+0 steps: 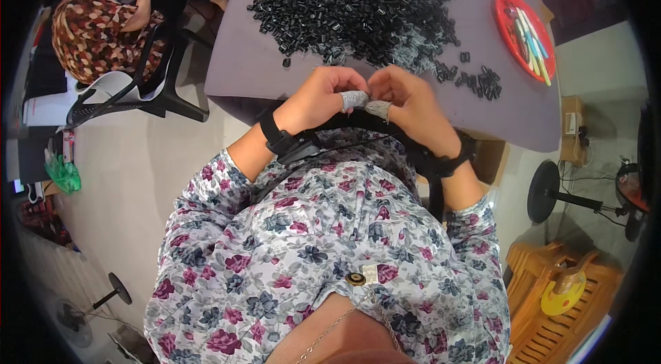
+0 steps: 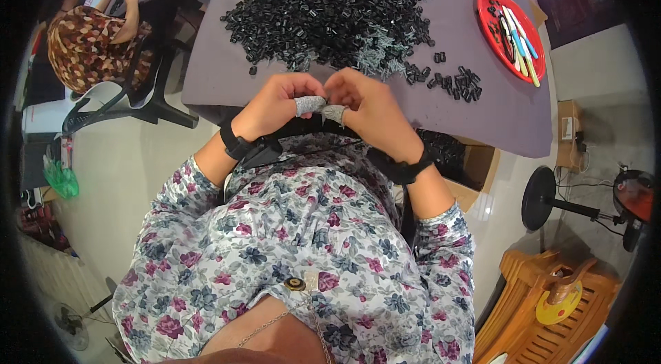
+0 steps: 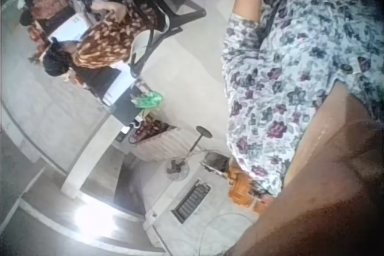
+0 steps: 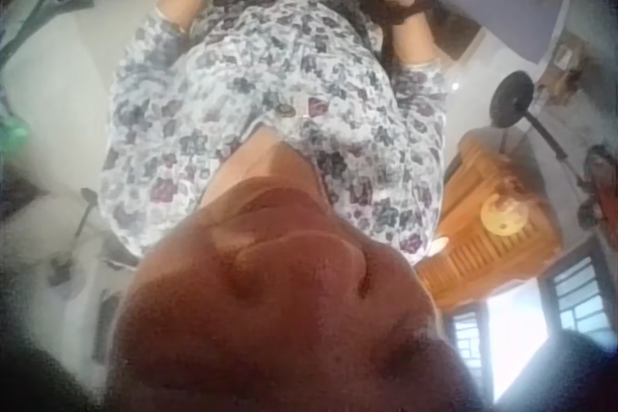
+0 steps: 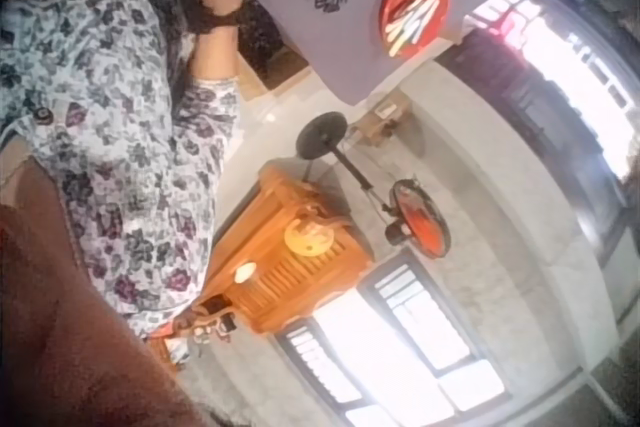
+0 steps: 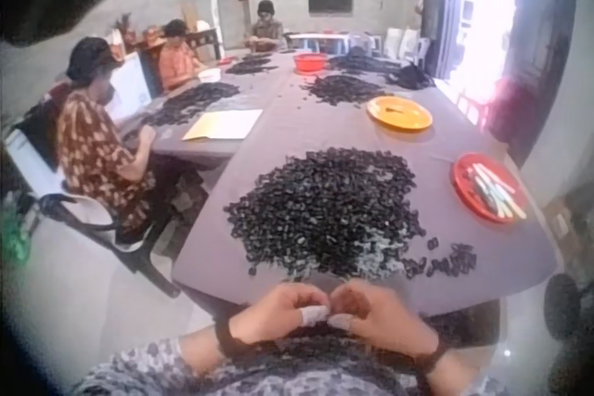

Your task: Packaging small black plastic clips into bags while sitting at a table.

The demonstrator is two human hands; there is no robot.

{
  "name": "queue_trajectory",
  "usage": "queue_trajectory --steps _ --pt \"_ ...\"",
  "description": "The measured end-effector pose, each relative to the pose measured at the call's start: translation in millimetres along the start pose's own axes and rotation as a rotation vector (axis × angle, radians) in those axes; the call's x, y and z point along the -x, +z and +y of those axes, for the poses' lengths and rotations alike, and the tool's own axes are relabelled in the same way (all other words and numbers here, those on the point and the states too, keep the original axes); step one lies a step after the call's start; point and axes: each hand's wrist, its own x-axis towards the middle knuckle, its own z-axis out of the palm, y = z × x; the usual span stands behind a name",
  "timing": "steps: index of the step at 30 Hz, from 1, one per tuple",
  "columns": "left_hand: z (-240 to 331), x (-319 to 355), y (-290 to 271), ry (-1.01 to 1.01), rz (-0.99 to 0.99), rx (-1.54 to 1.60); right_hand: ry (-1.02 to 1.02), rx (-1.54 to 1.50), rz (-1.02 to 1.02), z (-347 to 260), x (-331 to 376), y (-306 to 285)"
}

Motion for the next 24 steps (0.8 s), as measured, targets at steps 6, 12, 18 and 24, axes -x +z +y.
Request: queue_trajectory --steps 6,12,18,24 --pt "-7.0 -3.9 -16.6 -0.052 0.166 0.11 -0.3 0.624 0.218 7.6 -40.2 -29.3" --pt "-10.3 -5.8 -18.7 -0.05 0.15 0.147 -0.278 0.883 0.158 6.1 -64.6 -12.6" --pt "-12.8 -5.9 -20.1 -0.024 0.131 0.167 -0.29 0.841 0.014 9.1 -62.0 -15.2" --pt "-16.4 -6.7 -20.2 0.002 0.112 0.178 -0.213 0.689 0.066 12.3 -47.1 -33.4"
